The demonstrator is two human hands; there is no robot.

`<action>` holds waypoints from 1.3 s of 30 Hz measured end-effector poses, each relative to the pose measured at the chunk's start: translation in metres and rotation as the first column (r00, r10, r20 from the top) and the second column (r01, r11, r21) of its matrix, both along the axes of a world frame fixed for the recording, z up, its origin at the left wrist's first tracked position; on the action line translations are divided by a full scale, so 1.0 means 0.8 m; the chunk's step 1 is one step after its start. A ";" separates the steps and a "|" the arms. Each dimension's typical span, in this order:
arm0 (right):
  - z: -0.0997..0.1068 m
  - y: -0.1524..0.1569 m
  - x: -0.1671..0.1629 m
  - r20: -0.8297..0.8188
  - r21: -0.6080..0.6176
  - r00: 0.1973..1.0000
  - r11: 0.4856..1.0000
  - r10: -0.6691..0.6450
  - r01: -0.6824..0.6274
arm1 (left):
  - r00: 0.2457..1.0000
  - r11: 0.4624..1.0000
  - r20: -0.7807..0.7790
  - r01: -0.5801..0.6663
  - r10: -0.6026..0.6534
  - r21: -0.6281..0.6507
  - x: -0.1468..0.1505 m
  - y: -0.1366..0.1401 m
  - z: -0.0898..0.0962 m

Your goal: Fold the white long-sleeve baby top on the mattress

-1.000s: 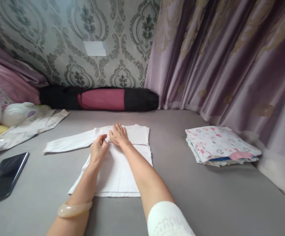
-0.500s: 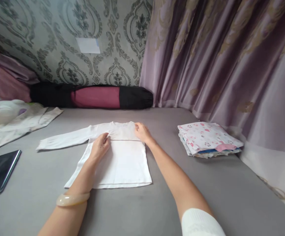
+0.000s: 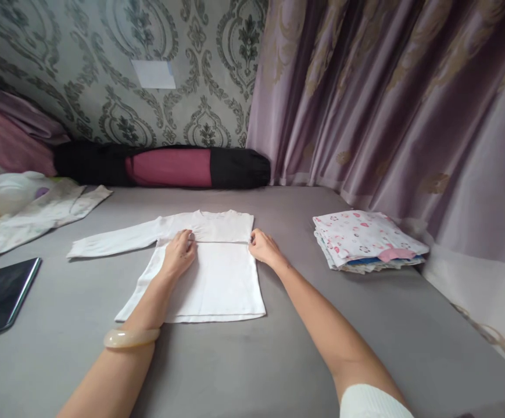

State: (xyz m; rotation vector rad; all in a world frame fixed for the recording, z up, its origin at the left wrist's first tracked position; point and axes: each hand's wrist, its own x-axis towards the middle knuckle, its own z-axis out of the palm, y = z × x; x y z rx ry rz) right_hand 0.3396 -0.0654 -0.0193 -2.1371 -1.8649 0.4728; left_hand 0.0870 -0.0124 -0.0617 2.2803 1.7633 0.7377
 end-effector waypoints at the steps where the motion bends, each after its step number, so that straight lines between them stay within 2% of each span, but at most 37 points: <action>1: 0.001 -0.004 -0.002 0.055 0.024 0.998 1.000 0.014 -0.015 | 1.000 1.000 -0.017 -0.015 0.015 -0.020 0.001 -0.002 0.000; 3: 0.003 -0.014 -0.007 0.170 0.050 0.985 0.997 0.043 -0.052 | 0.998 0.997 -0.048 -0.045 0.041 -0.069 0.002 -0.006 0.001; 6: 0.007 -0.028 -0.015 0.313 0.005 0.947 0.997 0.070 -0.075 | 0.996 0.991 -0.073 -0.059 0.051 -0.120 0.004 -0.010 0.003; 10: 0.009 -0.027 -0.033 0.429 0.049 0.900 0.994 0.071 -0.102 | 0.997 0.994 -0.065 -0.055 0.049 -0.092 0.005 -0.011 0.004; 14: -0.003 0.003 -0.058 0.354 0.147 0.925 0.968 0.139 -0.202 | 0.996 0.996 -0.011 -0.092 0.092 -0.001 0.004 -0.007 0.001; 16: -0.013 0.023 -0.068 0.301 0.144 0.944 0.972 0.135 -0.185 | 0.995 0.995 -0.003 -0.101 0.101 0.015 0.003 -0.006 0.000; 22: -0.037 0.056 -0.075 0.209 0.082 0.976 0.994 0.052 -0.071 | 0.992 0.991 -0.097 -0.088 0.078 -0.104 0.004 -0.007 0.000; 27: -0.038 0.059 -0.070 0.231 0.034 0.971 0.997 0.056 -0.066 | 0.993 0.984 -0.094 -0.084 0.070 -0.155 0.005 -0.007 0.003; 31: -0.025 0.063 -0.073 0.244 -0.052 0.968 0.998 0.056 -0.045 | 0.997 0.987 0.027 -0.067 0.072 -0.149 0.001 -0.004 0.007; 34: -0.017 0.068 -0.093 0.260 -0.016 0.962 0.997 0.078 -0.077 | 0.973 0.992 0.212 -0.070 0.090 -0.102 -0.004 0.002 0.012; 37: -0.014 0.072 -0.131 0.210 0.040 0.956 0.975 0.207 -0.219 | 0.891 0.983 0.417 -0.147 0.179 -0.107 -0.014 0.012 0.019; 39: -0.015 0.076 -0.159 0.156 0.032 0.942 0.951 0.298 -0.306 | 0.819 0.968 0.515 -0.221 0.251 -0.119 -0.026 0.019 0.025</action>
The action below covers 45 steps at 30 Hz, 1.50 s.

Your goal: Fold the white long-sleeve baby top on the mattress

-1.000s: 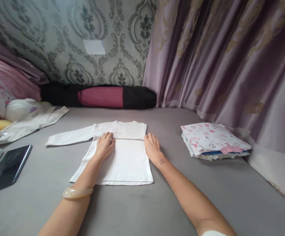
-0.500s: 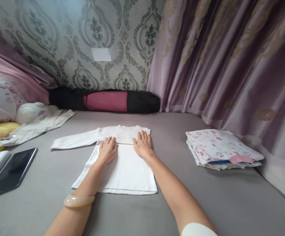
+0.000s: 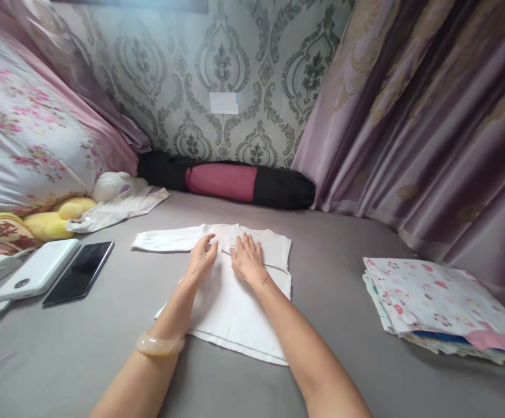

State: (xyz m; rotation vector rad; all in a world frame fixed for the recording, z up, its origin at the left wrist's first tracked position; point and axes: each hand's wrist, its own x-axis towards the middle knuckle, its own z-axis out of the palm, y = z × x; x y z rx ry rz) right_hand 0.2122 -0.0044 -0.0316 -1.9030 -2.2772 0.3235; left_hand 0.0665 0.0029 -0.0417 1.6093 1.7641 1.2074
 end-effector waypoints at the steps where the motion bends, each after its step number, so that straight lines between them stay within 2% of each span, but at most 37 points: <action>1: -0.001 0.002 -0.013 -0.019 -0.013 0.999 0.999 0.033 -0.034 | 0.998 0.999 0.046 -0.043 0.042 0.006 -0.008 0.003 0.002; 6: -0.007 0.011 -0.049 -0.050 -0.043 0.996 0.996 0.079 -0.081 | 0.958 0.974 0.177 -0.222 0.225 -0.038 -0.052 0.009 0.009; 9: -0.012 0.012 -0.050 -0.048 -0.039 0.996 0.996 0.073 -0.075 | 0.933 0.937 0.092 -0.342 0.347 -0.064 -0.068 0.006 0.012; 11: -0.014 0.013 -0.049 -0.047 -0.026 0.996 0.997 0.075 -0.076 | 0.895 0.893 -0.019 -0.445 0.445 -0.068 -0.074 0.004 0.016; 13: -0.016 0.013 -0.049 -0.042 -0.014 0.996 0.997 0.075 -0.076 | 0.829 0.824 -0.094 -0.559 0.551 -0.094 -0.081 0.002 0.019; 16: -0.016 0.013 -0.050 -0.034 -0.005 0.997 0.997 0.073 -0.074 | 0.727 0.709 -0.112 -0.686 0.677 -0.163 -0.097 0.002 0.018; 18: -0.017 0.013 -0.050 -0.032 -0.005 0.997 0.997 0.077 -0.077 | 0.702 0.676 -0.105 -0.708 0.704 -0.203 -0.110 0.004 0.014; 24: -0.018 0.019 -0.048 -0.055 -0.005 0.995 0.996 0.088 -0.088 | 0.689 0.653 -0.093 -0.715 0.719 -0.251 -0.137 0.014 0.004; 27: -0.013 0.027 -0.049 -0.075 0.082 0.990 0.990 0.124 -0.117 | 0.695 0.659 -0.041 -0.696 0.717 -0.286 -0.145 0.018 0.002; 30: -0.006 0.036 -0.057 -0.088 0.216 0.968 0.953 0.236 -0.212 | 0.694 0.675 0.048 -0.679 0.719 -0.290 -0.149 0.022 -0.006; 33: -0.002 0.044 -0.069 -0.124 0.223 0.958 0.948 0.260 -0.228 | 0.691 0.740 0.267 -0.635 0.672 -0.221 -0.150 0.031 -0.014; 36: -0.003 0.049 -0.081 -0.130 0.158 0.974 0.974 0.184 -0.162 | 0.668 0.788 0.453 -0.598 0.590 -0.145 -0.147 0.041 -0.013; 38: -0.004 0.052 -0.086 -0.122 0.136 0.984 0.984 0.133 -0.116 | 0.625 0.803 0.587 -0.591 0.514 -0.073 -0.144 0.045 -0.005; 40: -0.005 0.053 -0.090 -0.113 0.118 0.988 0.989 0.103 -0.090 | 0.552 0.825 0.759 -0.565 0.346 0.035 -0.138 0.045 0.009; 42: -0.005 0.054 -0.094 -0.100 0.098 0.991 0.992 0.088 -0.078 | 0.498 0.855 0.858 -0.493 0.125 0.161 -0.130 0.039 0.027; 45: -0.002 0.056 -0.104 -0.080 0.087 0.994 0.994 0.068 -0.061 | 0.507 0.882 0.854 -0.343 -0.116 0.324 -0.111 0.024 0.051</action>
